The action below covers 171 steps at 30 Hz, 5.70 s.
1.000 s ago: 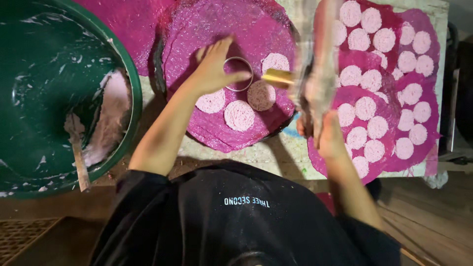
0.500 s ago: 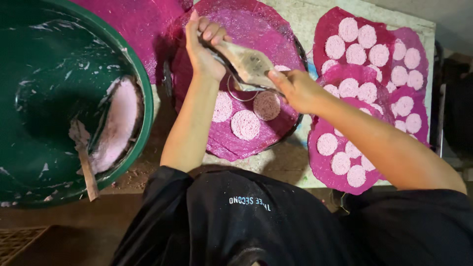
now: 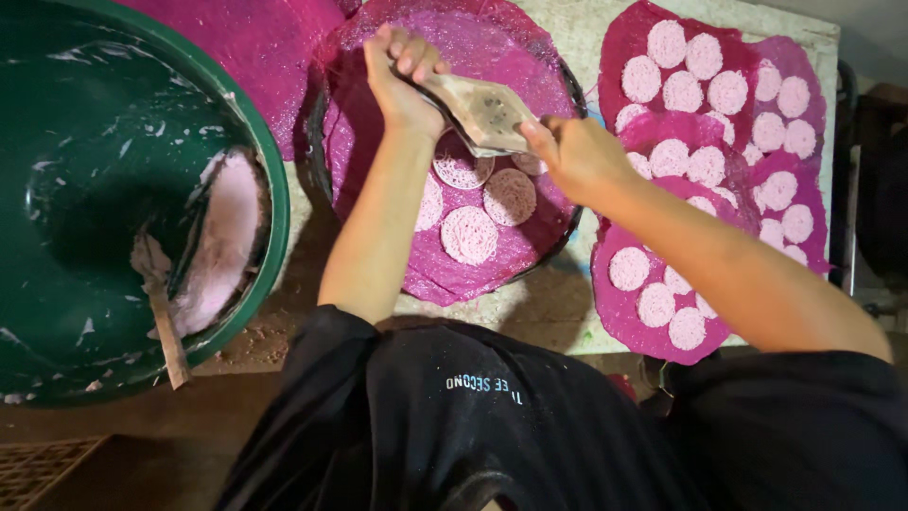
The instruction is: The person scoops pink paste from a green bucket using a wooden stick and fills a handheld metal extruder. They press the paste through a circular nozzle onto a pink mat, forming round discs. The person repeatedly refills the extruder and continues shaping discs in rows.
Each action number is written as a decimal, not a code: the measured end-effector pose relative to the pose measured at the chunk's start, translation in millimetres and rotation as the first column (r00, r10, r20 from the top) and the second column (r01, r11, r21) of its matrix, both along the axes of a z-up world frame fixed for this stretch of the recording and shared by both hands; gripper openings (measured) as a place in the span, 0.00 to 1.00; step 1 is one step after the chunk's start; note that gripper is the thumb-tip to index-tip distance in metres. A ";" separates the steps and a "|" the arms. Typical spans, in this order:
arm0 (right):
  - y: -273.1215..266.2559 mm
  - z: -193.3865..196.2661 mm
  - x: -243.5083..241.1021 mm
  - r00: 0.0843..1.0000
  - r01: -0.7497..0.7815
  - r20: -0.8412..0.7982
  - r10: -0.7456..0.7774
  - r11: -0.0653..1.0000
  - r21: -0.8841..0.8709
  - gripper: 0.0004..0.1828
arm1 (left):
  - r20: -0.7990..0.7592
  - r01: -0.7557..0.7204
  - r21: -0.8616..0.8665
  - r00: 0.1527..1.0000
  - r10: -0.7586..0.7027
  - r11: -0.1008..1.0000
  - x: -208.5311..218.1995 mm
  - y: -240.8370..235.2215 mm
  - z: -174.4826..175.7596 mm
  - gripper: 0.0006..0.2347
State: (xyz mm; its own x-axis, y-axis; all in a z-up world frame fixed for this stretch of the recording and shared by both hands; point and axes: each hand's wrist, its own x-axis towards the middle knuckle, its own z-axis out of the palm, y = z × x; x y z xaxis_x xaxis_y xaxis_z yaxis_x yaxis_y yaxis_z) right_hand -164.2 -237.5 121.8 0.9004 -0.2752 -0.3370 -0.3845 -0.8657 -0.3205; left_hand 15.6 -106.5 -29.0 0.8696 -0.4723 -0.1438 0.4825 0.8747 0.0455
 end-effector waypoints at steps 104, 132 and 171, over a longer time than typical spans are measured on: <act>405.0 -26.5 45.3 0.253 -0.960 -0.433 0.865 0.169 -0.223 0.08 | 0.728 -0.718 0.685 0.680 0.088 -0.122 -111.7 479.8 44.2 0.27; 404.4 78.1 61.5 0.172 -0.473 0.068 0.983 0.143 -0.870 0.11 | 0.575 -0.837 0.434 0.542 -0.613 -0.333 -83.2 455.4 121.2 0.22; 338.5 29.2 89.7 0.770 -0.584 0.546 0.329 0.707 0.398 0.24 | 0.702 -0.816 0.081 0.454 -0.548 -0.572 -17.7 468.5 112.1 0.30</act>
State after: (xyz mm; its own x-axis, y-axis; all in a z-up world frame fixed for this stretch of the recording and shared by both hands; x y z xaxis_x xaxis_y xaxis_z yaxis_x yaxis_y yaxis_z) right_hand -74.5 101.1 151.0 0.9406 0.3121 0.1340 0.2912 -0.5383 -0.7908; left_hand -2.1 362.0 83.1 0.7288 -0.1190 0.6743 -0.4786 -0.7928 0.3774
